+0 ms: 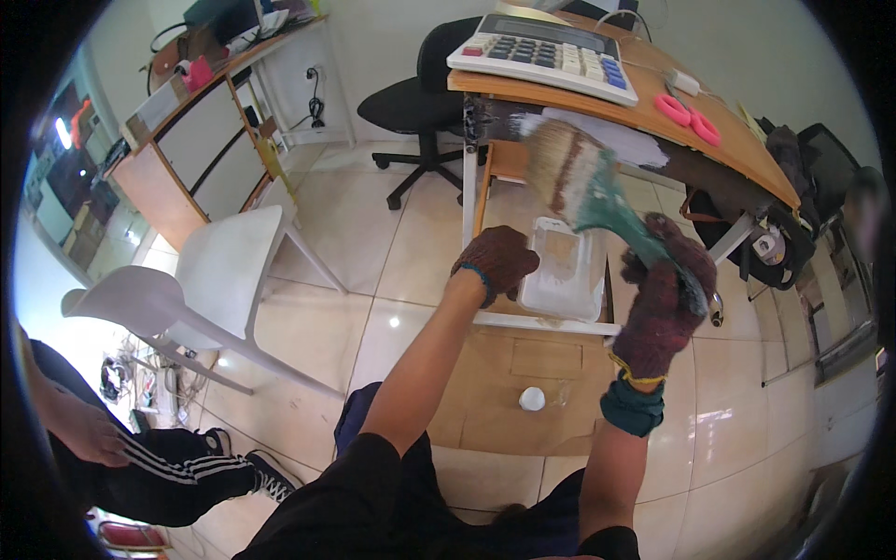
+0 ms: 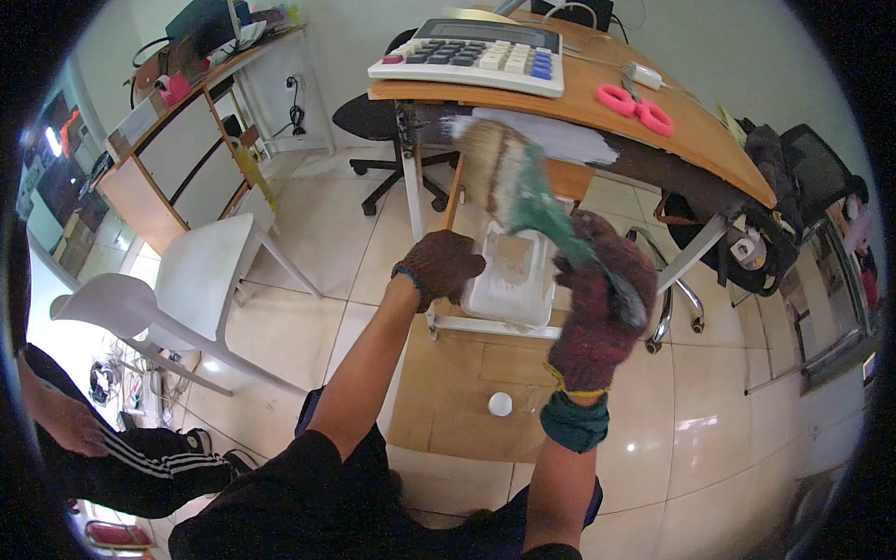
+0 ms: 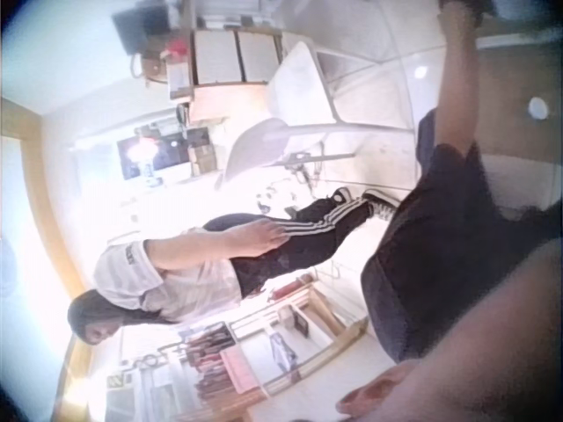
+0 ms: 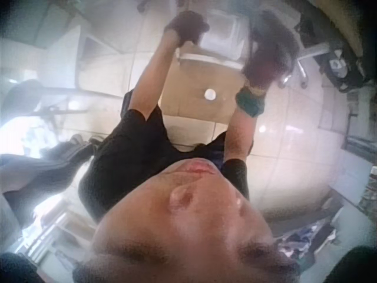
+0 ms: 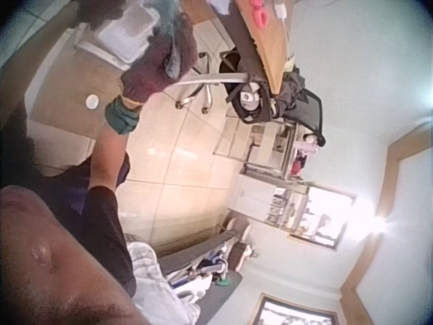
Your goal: The person kneels on the floor and paints the white metal frame of a desk using a paintbrush and a small paint tray. They repeatedly dip the brush into the paint and apply it to the legs and crossbars of the desk frame.
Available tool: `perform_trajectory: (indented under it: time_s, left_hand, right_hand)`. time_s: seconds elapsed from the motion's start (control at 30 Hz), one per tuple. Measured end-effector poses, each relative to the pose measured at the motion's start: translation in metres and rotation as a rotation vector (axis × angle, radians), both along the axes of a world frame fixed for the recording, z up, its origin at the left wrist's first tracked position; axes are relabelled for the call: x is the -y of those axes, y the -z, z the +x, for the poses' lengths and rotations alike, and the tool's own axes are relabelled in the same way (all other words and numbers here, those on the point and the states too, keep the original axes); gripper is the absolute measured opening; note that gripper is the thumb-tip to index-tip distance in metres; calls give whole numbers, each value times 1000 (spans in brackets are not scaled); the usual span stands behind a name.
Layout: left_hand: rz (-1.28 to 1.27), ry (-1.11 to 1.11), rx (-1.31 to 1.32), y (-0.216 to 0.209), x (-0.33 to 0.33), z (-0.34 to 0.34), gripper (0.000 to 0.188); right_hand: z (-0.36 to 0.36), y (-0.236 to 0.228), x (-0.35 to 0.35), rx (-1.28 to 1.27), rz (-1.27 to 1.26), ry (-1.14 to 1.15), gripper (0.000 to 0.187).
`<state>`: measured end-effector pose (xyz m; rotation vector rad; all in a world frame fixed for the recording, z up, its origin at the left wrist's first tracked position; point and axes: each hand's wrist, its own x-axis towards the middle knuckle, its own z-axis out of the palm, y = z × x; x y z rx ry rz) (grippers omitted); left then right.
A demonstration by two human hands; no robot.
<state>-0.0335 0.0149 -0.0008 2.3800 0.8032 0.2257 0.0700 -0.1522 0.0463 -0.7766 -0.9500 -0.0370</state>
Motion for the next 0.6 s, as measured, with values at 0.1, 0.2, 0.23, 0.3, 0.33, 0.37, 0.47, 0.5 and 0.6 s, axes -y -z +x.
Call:
perform_trajectory:
  time_s: [0.1, 0.2, 0.23, 0.3, 0.33, 0.37, 0.47, 0.5, 0.6]
  left_hand:
    - [388, 224, -54, 17, -10, 3, 19]
    - [696, 337, -86, 14, -8, 1, 16]
    - [697, 332, -46, 20, -10, 1, 16]
    - [513, 249, -17, 24, -11, 3, 16]
    - [330, 170, -29, 22, -10, 7, 17]
    - [147, 92, -41, 21, -9, 8, 17]
    - [233, 145, -10, 30, -17, 7, 17]
    - [259, 167, -3, 33, -18, 9, 17]
    - [191, 118, -25, 25, -15, 5, 18]
  right_hand:
    - [6, 0, 17, 18, -11, 129, 30]
    - [-5, -1, 22, 11, 11, -3, 30]
    - [-16, -7, 12, 39, 57, -31, 28]
    - [-31, -10, -4, 67, -21, -26, 29]
    - [-34, -11, -10, 82, -61, -21, 30]
    - [-28, -8, -13, 95, -76, -12, 31]
    - [-22, -14, -7, 79, -52, 100, 35]
    - [-14, -11, -4, 50, -19, 107, 38]
    - [-3, -9, 16, 54, -108, 176, 38]
